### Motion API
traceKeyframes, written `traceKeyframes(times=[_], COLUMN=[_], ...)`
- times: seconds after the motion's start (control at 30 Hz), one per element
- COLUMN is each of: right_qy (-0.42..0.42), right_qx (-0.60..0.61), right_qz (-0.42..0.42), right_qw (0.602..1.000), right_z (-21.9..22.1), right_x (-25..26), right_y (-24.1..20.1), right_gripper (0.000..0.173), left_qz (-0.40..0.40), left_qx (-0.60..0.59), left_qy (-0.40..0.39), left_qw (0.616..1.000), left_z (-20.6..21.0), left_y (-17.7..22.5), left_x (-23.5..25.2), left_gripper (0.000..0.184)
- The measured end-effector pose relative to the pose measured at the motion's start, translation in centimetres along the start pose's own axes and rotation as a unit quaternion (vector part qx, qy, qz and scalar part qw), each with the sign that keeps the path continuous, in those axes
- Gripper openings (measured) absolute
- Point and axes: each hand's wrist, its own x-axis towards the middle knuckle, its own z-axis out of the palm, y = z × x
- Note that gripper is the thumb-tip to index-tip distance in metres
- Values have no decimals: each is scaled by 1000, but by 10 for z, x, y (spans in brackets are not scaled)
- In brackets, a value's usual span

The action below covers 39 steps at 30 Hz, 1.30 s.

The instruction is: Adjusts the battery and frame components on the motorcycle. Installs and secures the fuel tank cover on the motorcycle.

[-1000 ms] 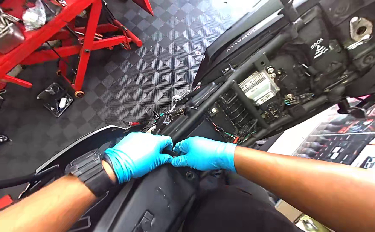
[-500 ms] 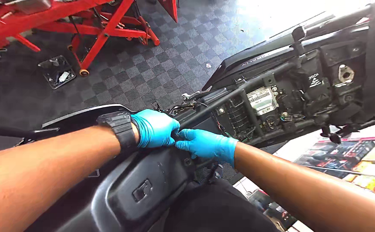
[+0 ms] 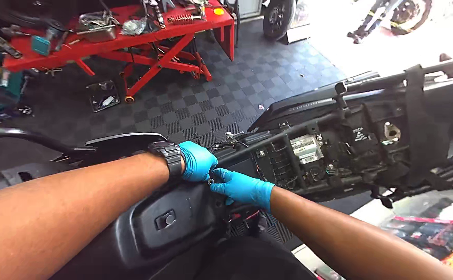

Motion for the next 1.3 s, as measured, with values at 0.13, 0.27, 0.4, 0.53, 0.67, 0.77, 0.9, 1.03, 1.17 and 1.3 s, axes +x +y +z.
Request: traceKeyframes(times=[0.13, 0.27, 0.4, 0.53, 0.67, 0.77, 0.9, 1.03, 1.17, 1.3], right_qy=[-67, -114, -116, -126, -165, -164, -180, -164, -125, -145], right_qx=[59, 106, 171, 185, 205, 178, 163, 132, 78, 151], right_qz=[-3, -6, -8, -27, -19, -22, -29, -32, -4, 4], right_qw=[996, 988, 978, 974, 965, 970, 970, 977, 989, 978], right_z=[-6, -13, -9, -9, -13, -12, -10, -6, -2, -4], right_x=[-4, -9, -5, 0, 6, 5, 9, 10, 8, 13], right_y=[3, 7, 18, 22, 19, 19, 19, 17, 6, 8], right_gripper=[60, 68, 62, 48, 47, 48, 48, 49, 59, 45], left_qz=[-24, -60, -81, -101, -108, -106, -102, -90, -87, -80], left_qx=[-20, -34, -68, -96, -98, -97, -93, -87, -86, -91], left_qy=[-20, -20, -18, -5, 1, 8, 20, 25, 37, 31], left_qw=[999, 997, 994, 990, 989, 990, 990, 992, 992, 992], left_z=[-4, -6, -8, -7, -8, -5, 0, 4, 7, 7], left_y=[6, 12, 19, 27, 29, 28, 24, 22, 21, 20], left_x=[0, -3, -9, -17, -20, -18, -18, -18, -17, -18], left_gripper=[27, 26, 24, 20, 19, 18, 18, 19, 19, 19])
